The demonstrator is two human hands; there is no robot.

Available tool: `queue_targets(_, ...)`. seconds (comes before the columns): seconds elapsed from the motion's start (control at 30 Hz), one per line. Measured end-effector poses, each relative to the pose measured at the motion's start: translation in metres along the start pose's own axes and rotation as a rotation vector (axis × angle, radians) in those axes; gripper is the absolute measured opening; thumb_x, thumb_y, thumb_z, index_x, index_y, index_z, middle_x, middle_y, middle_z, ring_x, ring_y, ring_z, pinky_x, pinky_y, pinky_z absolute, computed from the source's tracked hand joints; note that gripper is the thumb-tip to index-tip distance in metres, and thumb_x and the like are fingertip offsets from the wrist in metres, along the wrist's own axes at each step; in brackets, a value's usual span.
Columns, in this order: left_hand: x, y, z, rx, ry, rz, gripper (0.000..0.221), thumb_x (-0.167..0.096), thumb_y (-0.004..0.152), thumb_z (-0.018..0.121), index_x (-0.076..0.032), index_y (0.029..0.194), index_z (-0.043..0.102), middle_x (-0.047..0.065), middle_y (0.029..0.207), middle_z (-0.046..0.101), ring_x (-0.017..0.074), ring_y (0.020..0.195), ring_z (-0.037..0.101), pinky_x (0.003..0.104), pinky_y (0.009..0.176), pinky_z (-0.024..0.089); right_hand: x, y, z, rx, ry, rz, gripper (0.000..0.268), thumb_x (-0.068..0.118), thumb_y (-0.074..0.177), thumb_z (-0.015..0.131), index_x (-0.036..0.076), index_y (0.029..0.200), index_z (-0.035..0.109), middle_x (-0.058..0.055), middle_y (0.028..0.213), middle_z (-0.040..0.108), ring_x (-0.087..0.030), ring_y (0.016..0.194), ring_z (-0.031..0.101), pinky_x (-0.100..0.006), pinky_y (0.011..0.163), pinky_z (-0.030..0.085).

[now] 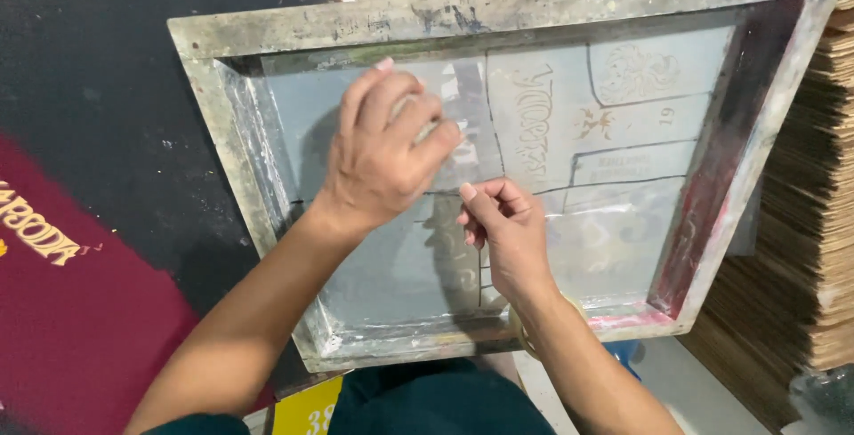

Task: Applying adhesive tape to the edges of a screen printing stencil on a wooden frame to prepare it for printing.

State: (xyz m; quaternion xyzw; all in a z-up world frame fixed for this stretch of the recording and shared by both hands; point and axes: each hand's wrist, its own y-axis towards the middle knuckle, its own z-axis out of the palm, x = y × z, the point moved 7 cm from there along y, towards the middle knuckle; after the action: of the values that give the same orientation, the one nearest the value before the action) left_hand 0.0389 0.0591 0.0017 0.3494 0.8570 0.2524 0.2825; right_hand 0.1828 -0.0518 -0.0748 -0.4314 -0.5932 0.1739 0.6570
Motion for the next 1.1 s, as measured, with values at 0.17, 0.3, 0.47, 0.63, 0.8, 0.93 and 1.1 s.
queue_targets(0.17, 0.02, 0.009, 0.019, 0.121, -0.093, -0.123, 0.036, -0.03, 0.113, 0.067, -0.006, 0.087, 0.069, 0.016, 0.146, 0.053, 0.0387, 0.141, 0.035, 0.061, 0.121, 0.032, 0.014, 0.011, 0.008, -0.044, 0.056, -0.032, 0.025, 0.021, 0.088, 0.076, 0.009, 0.072, 0.061, -0.006, 0.059, 0.062, -0.011, 0.041, 0.046, -0.021, 0.041, 0.034)
queue_targets(0.3, 0.027, 0.017, 0.035, 0.096, -0.029, -0.041, 0.043, -0.037, 0.118, 0.073, -0.006, 0.09, 0.065, 0.019, 0.15, 0.051, 0.0455, 0.14, 0.044, 0.063, 0.122, 0.033, 0.027, 0.019, 0.013, -0.091, 0.084, -0.039, 0.025, 0.022, 0.087, 0.077, 0.009, 0.072, 0.062, -0.008, 0.059, 0.064, -0.012, 0.039, 0.043, -0.022, 0.042, 0.03)
queue_targets(0.47, 0.032, 0.016, 0.053, 0.13, 0.106, 0.02, 0.046, -0.034, 0.106, 0.104, -0.011, 0.095, 0.066, 0.015, 0.148, 0.054, 0.0406, 0.135, 0.05, 0.057, 0.115, 0.04, 0.037, 0.027, 0.018, -0.099, 0.064, -0.016, 0.026, 0.026, 0.086, 0.077, 0.007, 0.074, 0.064, -0.01, 0.062, 0.066, -0.012, 0.038, 0.044, -0.022, 0.04, 0.031)
queue_targets(0.63, 0.03, 0.018, 0.056, 0.068, 0.197, 0.061, 0.031, -0.028, 0.112, 0.089, -0.016, 0.096, 0.066, 0.013, 0.144, 0.057, 0.0369, 0.13, 0.054, 0.051, 0.109, 0.043, 0.04, 0.032, 0.019, -0.11, 0.026, 0.012, 0.027, 0.027, 0.086, 0.077, 0.009, 0.071, 0.063, -0.009, 0.061, 0.067, -0.012, 0.037, 0.044, -0.022, 0.039, 0.027)
queue_targets(0.8, 0.033, 0.016, 0.058, 0.026, 0.225, 0.072, 0.023, -0.019, 0.11, 0.08, -0.016, 0.092, 0.067, 0.012, 0.142, 0.058, 0.036, 0.128, 0.054, 0.049, 0.106, 0.047, 0.041, 0.035, 0.02, -0.113, -0.003, 0.049, 0.028, 0.028, 0.086, 0.077, 0.007, 0.073, 0.063, -0.01, 0.061, 0.067, -0.012, 0.036, 0.043, -0.023, 0.039, 0.027)
queue_targets(0.93, 0.035, 0.014, 0.062, 0.046, 0.216, 0.06, 0.029, -0.02, 0.111, 0.087, -0.015, 0.092, 0.066, 0.012, 0.142, 0.057, 0.037, 0.128, 0.054, 0.05, 0.107, 0.046, 0.044, 0.036, 0.021, -0.126, -0.022, 0.08, 0.034, 0.027, 0.086, 0.077, 0.011, 0.067, 0.055, -0.009, 0.06, 0.066, -0.012, 0.036, 0.041, -0.024, 0.04, 0.026)
queue_targets(1.1, 0.037, 0.013, 0.065, 0.083, 0.196, 0.043, 0.036, -0.025, 0.106, 0.1, -0.015, 0.095, 0.067, 0.013, 0.142, 0.055, 0.0371, 0.127, 0.054, 0.05, 0.107, 0.045, 0.042, 0.039, 0.02, -0.121, -0.003, 0.06, 0.027, 0.029, 0.085, 0.078, 0.007, 0.075, 0.066, -0.005, 0.051, 0.057, -0.011, 0.035, 0.04, -0.023, 0.038, 0.025)
